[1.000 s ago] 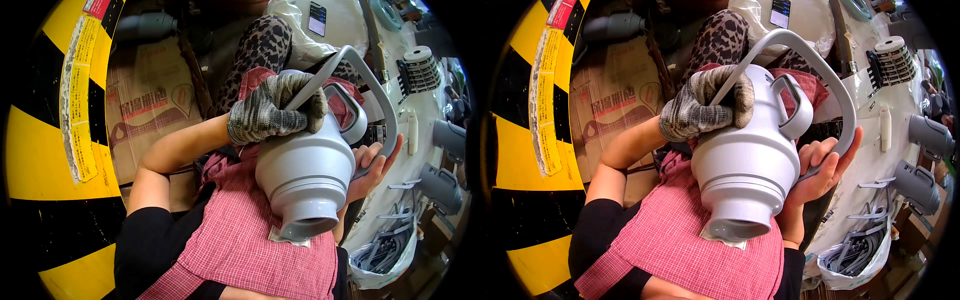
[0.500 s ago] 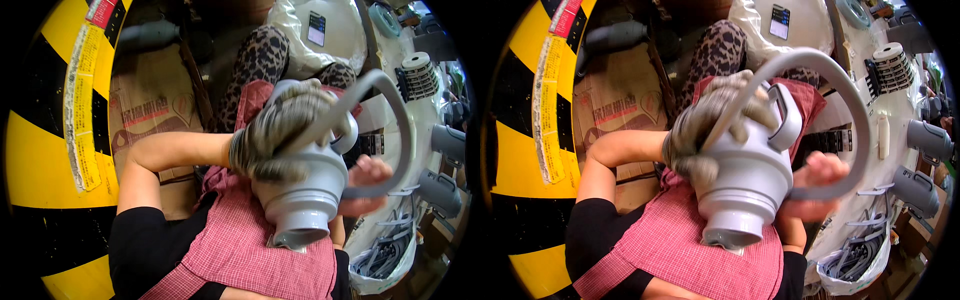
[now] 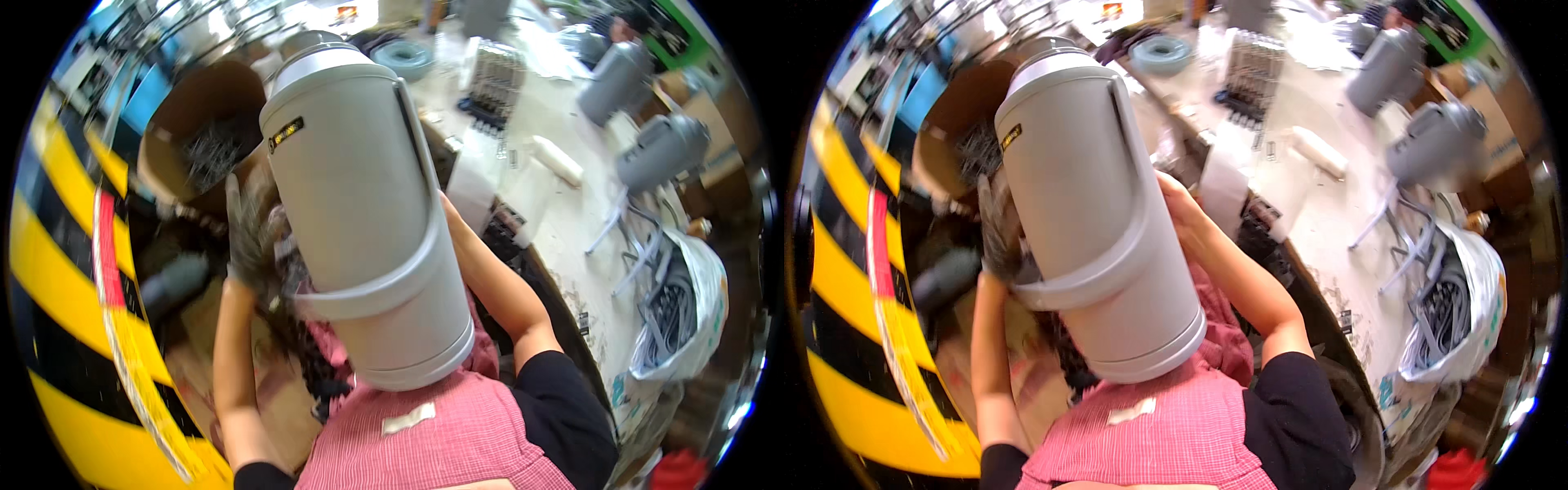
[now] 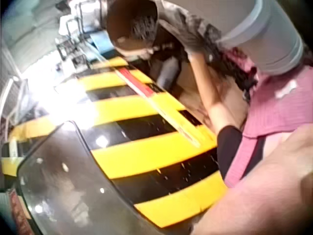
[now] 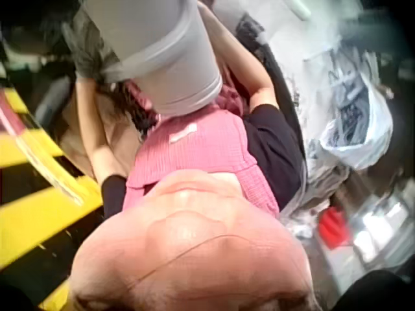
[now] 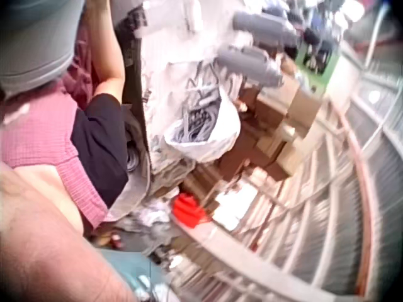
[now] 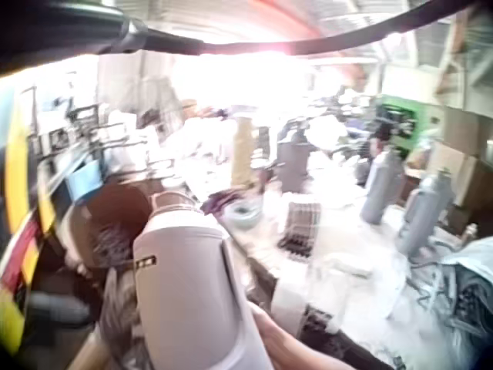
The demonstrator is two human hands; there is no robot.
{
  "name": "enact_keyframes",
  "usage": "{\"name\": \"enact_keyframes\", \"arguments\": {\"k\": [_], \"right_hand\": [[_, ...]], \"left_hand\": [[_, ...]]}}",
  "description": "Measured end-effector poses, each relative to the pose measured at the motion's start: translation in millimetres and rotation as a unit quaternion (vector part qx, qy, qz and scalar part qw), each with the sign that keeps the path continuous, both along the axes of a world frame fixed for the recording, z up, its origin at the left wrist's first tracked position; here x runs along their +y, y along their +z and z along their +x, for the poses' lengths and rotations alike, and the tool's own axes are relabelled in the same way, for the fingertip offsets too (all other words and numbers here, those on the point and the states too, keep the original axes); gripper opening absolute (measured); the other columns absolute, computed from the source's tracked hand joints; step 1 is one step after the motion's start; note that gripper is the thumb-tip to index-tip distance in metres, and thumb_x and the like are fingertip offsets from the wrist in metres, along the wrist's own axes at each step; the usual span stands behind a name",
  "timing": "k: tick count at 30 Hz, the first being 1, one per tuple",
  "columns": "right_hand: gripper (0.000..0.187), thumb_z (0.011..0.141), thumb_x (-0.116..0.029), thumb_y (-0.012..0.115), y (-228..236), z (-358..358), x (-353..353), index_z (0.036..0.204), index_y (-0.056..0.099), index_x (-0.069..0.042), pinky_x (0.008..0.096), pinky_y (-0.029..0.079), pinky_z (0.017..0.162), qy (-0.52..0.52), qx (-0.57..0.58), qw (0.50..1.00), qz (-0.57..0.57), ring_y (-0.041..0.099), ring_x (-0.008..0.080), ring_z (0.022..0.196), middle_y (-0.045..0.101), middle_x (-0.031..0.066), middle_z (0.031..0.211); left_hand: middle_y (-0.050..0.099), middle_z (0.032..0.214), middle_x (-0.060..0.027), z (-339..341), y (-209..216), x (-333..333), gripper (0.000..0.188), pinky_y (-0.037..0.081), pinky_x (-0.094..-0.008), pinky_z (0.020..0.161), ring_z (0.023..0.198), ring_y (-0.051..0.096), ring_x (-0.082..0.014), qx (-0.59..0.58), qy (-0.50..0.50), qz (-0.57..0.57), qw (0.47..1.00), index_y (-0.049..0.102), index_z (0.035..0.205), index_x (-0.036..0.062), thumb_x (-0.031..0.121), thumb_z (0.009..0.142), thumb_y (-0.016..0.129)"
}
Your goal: The person assembles vacuum cleaner components by applying labels to the main body, inserting a internal tube, and attaching circular ring components by hand while working at a workshop table.
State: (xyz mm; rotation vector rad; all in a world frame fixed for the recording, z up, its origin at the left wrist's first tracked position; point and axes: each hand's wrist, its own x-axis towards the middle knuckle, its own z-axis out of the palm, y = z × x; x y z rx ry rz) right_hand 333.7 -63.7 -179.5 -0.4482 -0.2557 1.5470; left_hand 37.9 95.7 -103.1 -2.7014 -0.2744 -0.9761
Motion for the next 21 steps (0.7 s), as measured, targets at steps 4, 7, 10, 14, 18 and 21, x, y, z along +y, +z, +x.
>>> {"name": "enact_keyframes", "arguments": {"k": [4, 7, 10, 14, 18, 21], "right_hand": [[0.031, 0.104, -0.027, 0.057, 90, 90, -125, 0.121, 0.063, -0.003, 0.0324, 0.057, 0.078, -0.375, -0.214, 0.901, 0.039, 0.066, 0.0150, 0.097, 0.069, 0.0067, 0.103], [0.030, 0.104, -0.027, 0.056, 129, 175, -202, 0.126, 0.060, -0.007, 0.0440, 0.047, 0.106, -0.580, -0.326, 0.741, 0.091, 0.060, 0.0264, 0.120, 0.063, 0.0079, 0.131], [0.029, 0.102, -0.021, 0.060, 168, 235, -214, 0.125, 0.059, -0.003, 0.0512, 0.045, 0.107, -0.678, -0.387, 0.618, 0.089, 0.054, 0.0348, 0.127, 0.055, 0.0122, 0.142], [0.032, 0.096, -0.017, 0.069, 135, 371, -196, 0.122, 0.062, 0.000, 0.0391, 0.048, 0.096, -0.763, -0.409, 0.500, -0.022, 0.062, 0.0241, 0.107, 0.067, 0.0084, 0.122], [0.033, 0.089, -0.023, 0.076, 81, 462, -177, 0.105, 0.068, 0.003, 0.0411, 0.051, 0.086, -0.727, -0.604, 0.234, -0.227, 0.067, 0.0253, 0.090, 0.073, 0.0140, 0.099], [0.039, 0.085, -0.023, 0.078, 101, 493, -200, 0.109, 0.070, 0.007, 0.0430, 0.053, 0.083, -0.692, -0.626, 0.272, -0.235, 0.068, 0.0296, 0.090, 0.074, 0.0194, 0.108]], "left_hand": [[0.052, 0.147, -0.0166, -33, -60, -59, 0.050, 0.028, -0.0557, 0.119, 0.136, 0.049, -0.0367, -0.040, -0.018, -0.129, 0.991, 0.048, 0.144, 0.0066, 0.036, 0.105, 0.052], [0.055, 0.143, -0.0145, -77, -115, -96, 0.046, 0.038, -0.0407, 0.113, 0.131, 0.053, -0.0299, -0.215, 0.186, -0.340, 0.896, 0.051, 0.142, 0.0031, 0.031, 0.105, 0.054], [0.060, 0.136, -0.0103, -107, -166, -113, 0.038, 0.044, -0.0344, 0.106, 0.124, 0.056, -0.0224, -0.348, 0.254, -0.501, 0.751, 0.057, 0.134, -0.0001, 0.024, 0.105, 0.057], [0.064, 0.127, -0.0104, -133, -205, -101, 0.037, 0.045, -0.0357, 0.103, 0.116, 0.059, -0.0227, -0.333, 0.291, -0.571, 0.691, 0.063, 0.124, -0.0007, 0.030, 0.104, 0.057], [0.068, 0.121, -0.0129, -157, -243, -57, 0.038, 0.046, -0.0369, 0.104, 0.114, 0.062, -0.0251, -0.285, 0.294, -0.501, 0.763, 0.067, 0.121, -0.0009, 0.032, 0.104, 0.059], [0.070, 0.118, -0.0132, -140, -230, -26, 0.025, 0.049, -0.0365, 0.102, 0.110, 0.065, -0.0248, -0.299, 0.277, -0.543, 0.735, 0.071, 0.115, -0.0019, 0.015, 0.100, 0.060]]}}
